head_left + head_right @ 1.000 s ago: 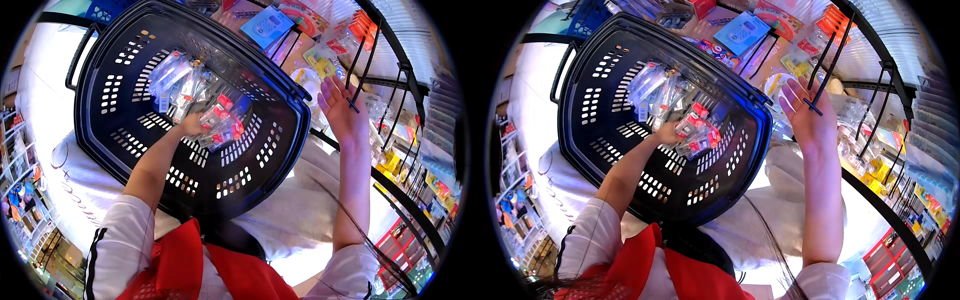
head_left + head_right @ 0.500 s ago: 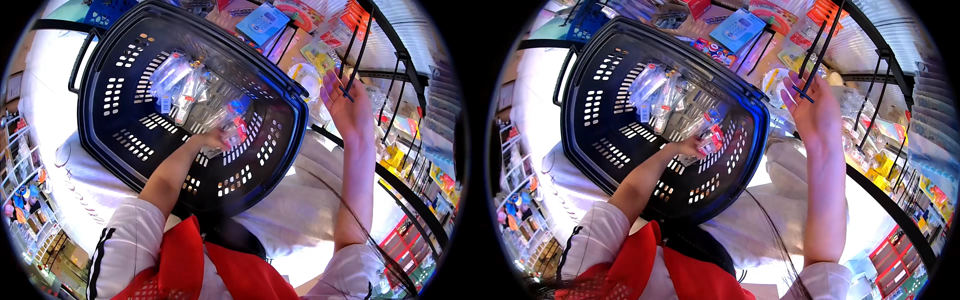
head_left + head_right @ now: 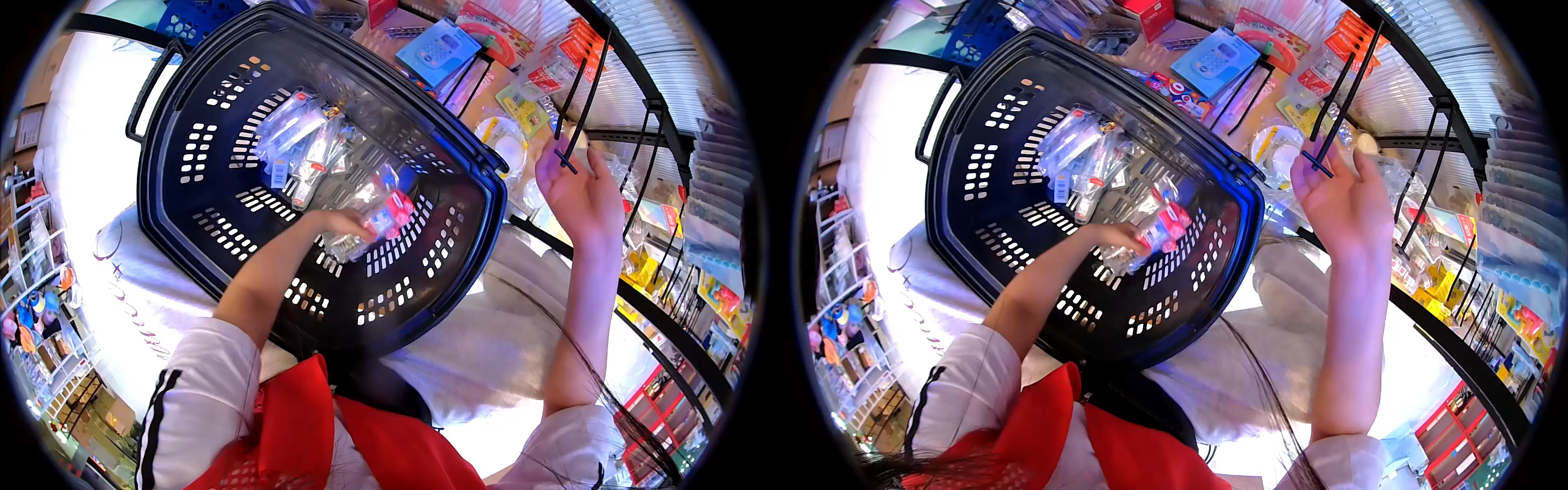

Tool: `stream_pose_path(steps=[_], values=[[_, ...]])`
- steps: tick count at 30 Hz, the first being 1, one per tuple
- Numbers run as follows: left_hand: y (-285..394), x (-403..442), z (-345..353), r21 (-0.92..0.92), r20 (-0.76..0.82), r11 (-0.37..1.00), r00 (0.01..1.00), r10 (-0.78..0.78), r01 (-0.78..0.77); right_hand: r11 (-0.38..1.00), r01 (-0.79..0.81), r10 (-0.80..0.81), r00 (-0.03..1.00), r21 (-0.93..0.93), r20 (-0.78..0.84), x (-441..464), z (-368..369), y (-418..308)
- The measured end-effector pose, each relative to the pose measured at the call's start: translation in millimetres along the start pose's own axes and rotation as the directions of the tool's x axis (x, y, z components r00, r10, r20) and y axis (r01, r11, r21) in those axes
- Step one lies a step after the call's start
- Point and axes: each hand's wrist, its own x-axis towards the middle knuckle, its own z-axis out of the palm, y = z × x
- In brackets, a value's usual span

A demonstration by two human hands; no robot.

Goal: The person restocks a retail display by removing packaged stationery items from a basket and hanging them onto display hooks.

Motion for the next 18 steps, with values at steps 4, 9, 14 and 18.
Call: stream_pose_path(steps=[4,9,14,18], values=[[39.0,-73.0,-15.1,-0.277,-0.099,0.945,0.983,0.152,-0.174,0.990,0.135,-0.139,0.972,-0.033,-0.191,-13.5,-6.0,13.6],[83.1,-158.0,-6.1,-0.463,-0.041,0.775,0.883,0.467,-0.431,0.947,0.276,-0.302,0.939,-0.163,-0.165,-27.0,-26.8,61.3],[117.3,-184.7,41.8,-0.495,-0.166,0.531,0.675,0.719,-0.687,0.818,0.366,-0.306,0.930,-0.443,0.203,-54.2,-7.9,127.8],[133.7,-181.6,82.4,-0.403,-0.244,0.500,0.616,0.749,-0.767,0.794,0.313,-0.187,0.942,-0.521,0.280,-44.3,7.1,133.7]])
